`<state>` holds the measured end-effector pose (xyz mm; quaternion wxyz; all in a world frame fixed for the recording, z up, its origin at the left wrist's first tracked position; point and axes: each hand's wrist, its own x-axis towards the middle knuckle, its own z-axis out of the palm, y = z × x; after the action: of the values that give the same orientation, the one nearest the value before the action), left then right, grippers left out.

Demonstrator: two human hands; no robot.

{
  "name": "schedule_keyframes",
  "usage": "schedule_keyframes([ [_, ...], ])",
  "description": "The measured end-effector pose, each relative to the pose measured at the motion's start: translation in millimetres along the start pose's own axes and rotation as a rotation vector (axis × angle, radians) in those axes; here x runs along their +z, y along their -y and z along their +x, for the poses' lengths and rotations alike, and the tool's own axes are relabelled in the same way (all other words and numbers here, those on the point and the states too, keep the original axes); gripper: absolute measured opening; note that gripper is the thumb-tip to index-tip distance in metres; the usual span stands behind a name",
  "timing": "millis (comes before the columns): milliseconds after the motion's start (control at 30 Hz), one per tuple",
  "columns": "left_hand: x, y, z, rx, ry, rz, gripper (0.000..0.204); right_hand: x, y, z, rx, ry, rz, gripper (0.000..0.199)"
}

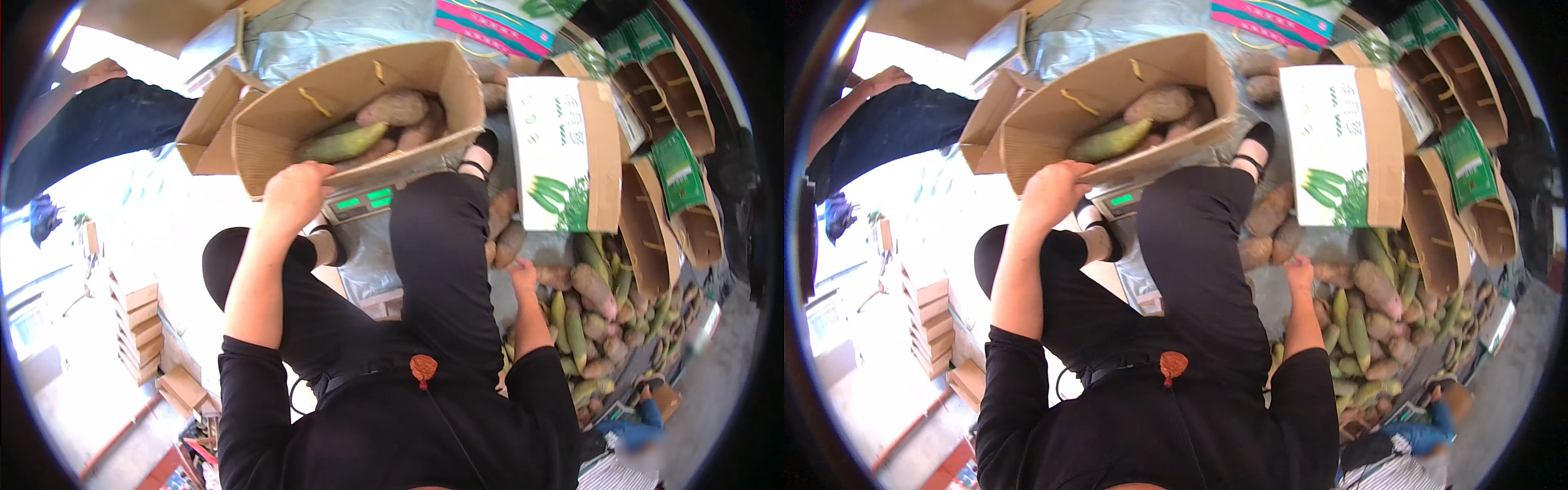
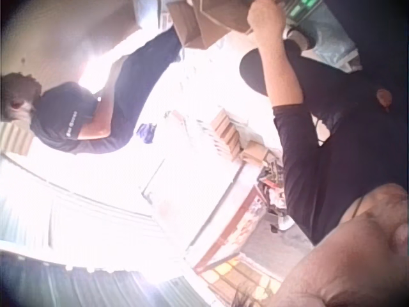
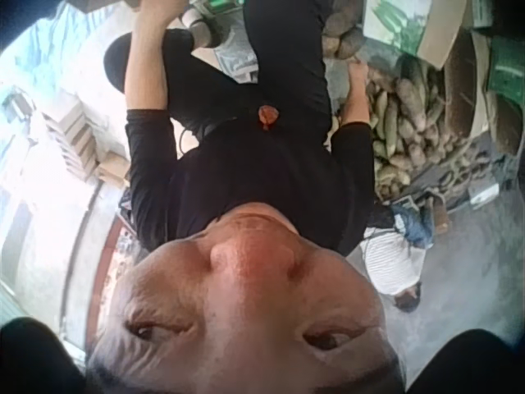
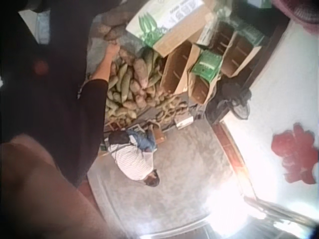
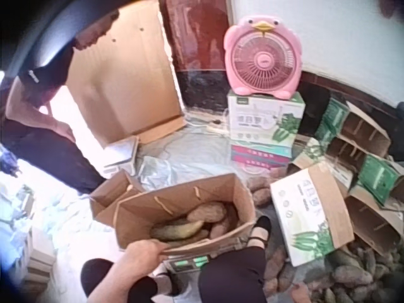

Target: Picking up large squash from a pile on the floor, weighing them on a digital scale, and placing them into cardboard boxes.

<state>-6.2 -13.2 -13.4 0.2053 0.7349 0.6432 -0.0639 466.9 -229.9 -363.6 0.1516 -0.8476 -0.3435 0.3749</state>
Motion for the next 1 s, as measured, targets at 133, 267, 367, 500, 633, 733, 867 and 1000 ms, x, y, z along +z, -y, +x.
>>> schedule_keyframes([
  [133, -2, 4, -10, -0.031, 0.004, -0.013, 0.030, 4, 42, 3, 0.027, 0.023, 0.068, 0.040],
  [267, 2, 5, -6, 0.021, -0.046, 0.015, 0.026, 4, 23, 12, 0.036, 0.002, 0.119, 0.040],
  [367, 2, 5, -4, 0.021, -0.038, 0.027, 0.026, 7, 6, 18, -0.038, -0.003, 0.123, 0.040],
  [500, 0, 5, -8, -0.014, -0.017, -0.013, 0.030, 6, 13, 5, 0.009, 0.013, 0.104, 0.039],
  [633, 3, 3, -1, 0.018, -0.025, 0.010, 0.029, -7, 10, -13, 0.023, 0.039, 0.024, 0.038],
  [733, 1, 0, 5, 0.044, 0.003, 0.011, 0.034, -4, -17, -18, -0.068, -0.015, -0.033, 0.038],
  [867, -6, 9, -5, 0.070, -0.035, -0.010, 0.034, 3, 12, -40, 0.027, 0.067, -0.200, 0.038],
  [1000, -8, -9, -3, 0.050, 0.002, -0.041, 0.034, -18, 6, -58, 0.239, 0.094, -0.116, 0.032],
])
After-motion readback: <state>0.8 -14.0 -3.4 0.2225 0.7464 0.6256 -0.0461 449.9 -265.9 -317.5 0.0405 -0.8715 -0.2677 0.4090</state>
